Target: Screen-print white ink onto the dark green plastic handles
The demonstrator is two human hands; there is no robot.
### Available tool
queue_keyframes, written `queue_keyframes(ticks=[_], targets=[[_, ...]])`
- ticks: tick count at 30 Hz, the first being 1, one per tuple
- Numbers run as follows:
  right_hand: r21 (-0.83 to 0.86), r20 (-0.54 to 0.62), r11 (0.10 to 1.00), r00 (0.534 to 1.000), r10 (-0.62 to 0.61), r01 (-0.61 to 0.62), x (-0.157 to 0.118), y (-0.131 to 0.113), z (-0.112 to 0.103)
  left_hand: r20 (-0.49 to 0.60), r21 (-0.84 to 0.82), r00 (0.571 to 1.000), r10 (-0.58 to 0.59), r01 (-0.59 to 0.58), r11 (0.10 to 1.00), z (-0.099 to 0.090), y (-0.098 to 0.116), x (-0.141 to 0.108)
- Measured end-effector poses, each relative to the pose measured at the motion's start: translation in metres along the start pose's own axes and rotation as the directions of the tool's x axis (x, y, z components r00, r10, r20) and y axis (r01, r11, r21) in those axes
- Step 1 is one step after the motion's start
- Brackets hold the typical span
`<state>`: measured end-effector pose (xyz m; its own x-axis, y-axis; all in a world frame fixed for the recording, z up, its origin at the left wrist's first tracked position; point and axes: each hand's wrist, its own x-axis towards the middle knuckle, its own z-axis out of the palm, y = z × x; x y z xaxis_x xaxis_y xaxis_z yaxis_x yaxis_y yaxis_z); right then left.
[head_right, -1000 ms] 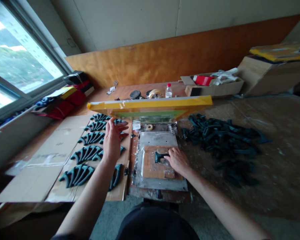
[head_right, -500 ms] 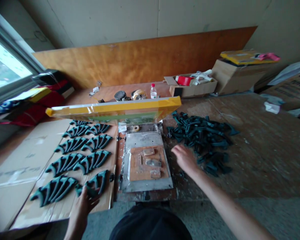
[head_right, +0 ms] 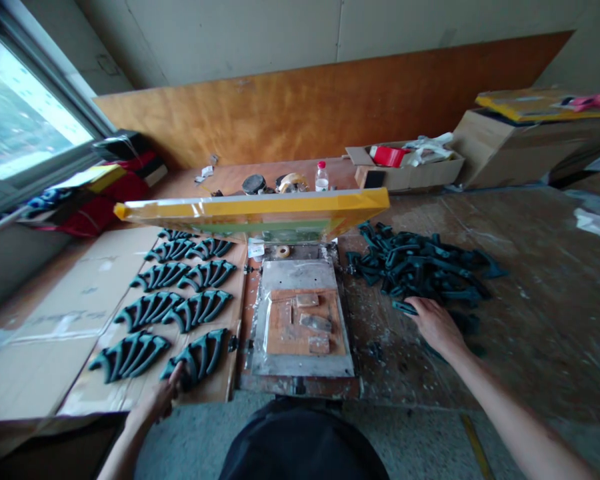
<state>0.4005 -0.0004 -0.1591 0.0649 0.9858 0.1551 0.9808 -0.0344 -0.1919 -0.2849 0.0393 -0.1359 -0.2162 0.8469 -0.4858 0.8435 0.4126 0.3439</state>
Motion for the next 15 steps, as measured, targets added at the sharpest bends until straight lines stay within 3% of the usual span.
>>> queue_keyframes(ticks=[1,3,6,8,10,12,13,15], targets=[[0.021,-0.052,1.0,0.999,-0.005,0.006,0.004,-0.018,0.0,0.015,-0.069,1.0,-0.001,0.002,0.998,-0.009,0.012,-0.002],[0.059,-0.096,0.992,0.99,-0.103,0.109,0.014,-0.066,0.0,-0.078,-0.163,0.99,0.12,-0.131,0.978,-0.029,0.047,-0.005],[0.12,-0.056,0.922,0.93,-0.364,0.368,0.032,-0.15,0.001,-0.2,-0.318,0.955,0.221,-0.276,0.907,-0.057,0.126,-0.005],[0.146,-0.05,0.87,0.882,-0.469,0.471,0.044,-0.196,0.004,-0.266,-0.418,0.925,0.273,-0.366,0.832,-0.074,0.186,-0.006],[0.126,-0.053,0.848,0.858,-0.512,0.514,0.053,-0.225,0.008,-0.405,-0.68,0.836,0.37,-0.546,0.489,-0.09,0.242,-0.012],[0.079,-0.035,0.843,0.847,-0.531,0.532,0.058,-0.238,0.013,-0.481,-0.771,0.77,0.419,-0.599,0.217,-0.102,0.283,-0.02],[0.058,-0.02,0.842,0.844,-0.536,0.536,0.058,-0.241,0.014,-0.501,-0.783,0.749,0.433,-0.605,0.141,-0.106,0.295,-0.024],[0.044,0.009,0.848,0.848,-0.53,0.529,0.056,-0.237,0.015,-0.517,-0.78,0.737,0.435,-0.615,0.115,-0.108,0.302,-0.033]])
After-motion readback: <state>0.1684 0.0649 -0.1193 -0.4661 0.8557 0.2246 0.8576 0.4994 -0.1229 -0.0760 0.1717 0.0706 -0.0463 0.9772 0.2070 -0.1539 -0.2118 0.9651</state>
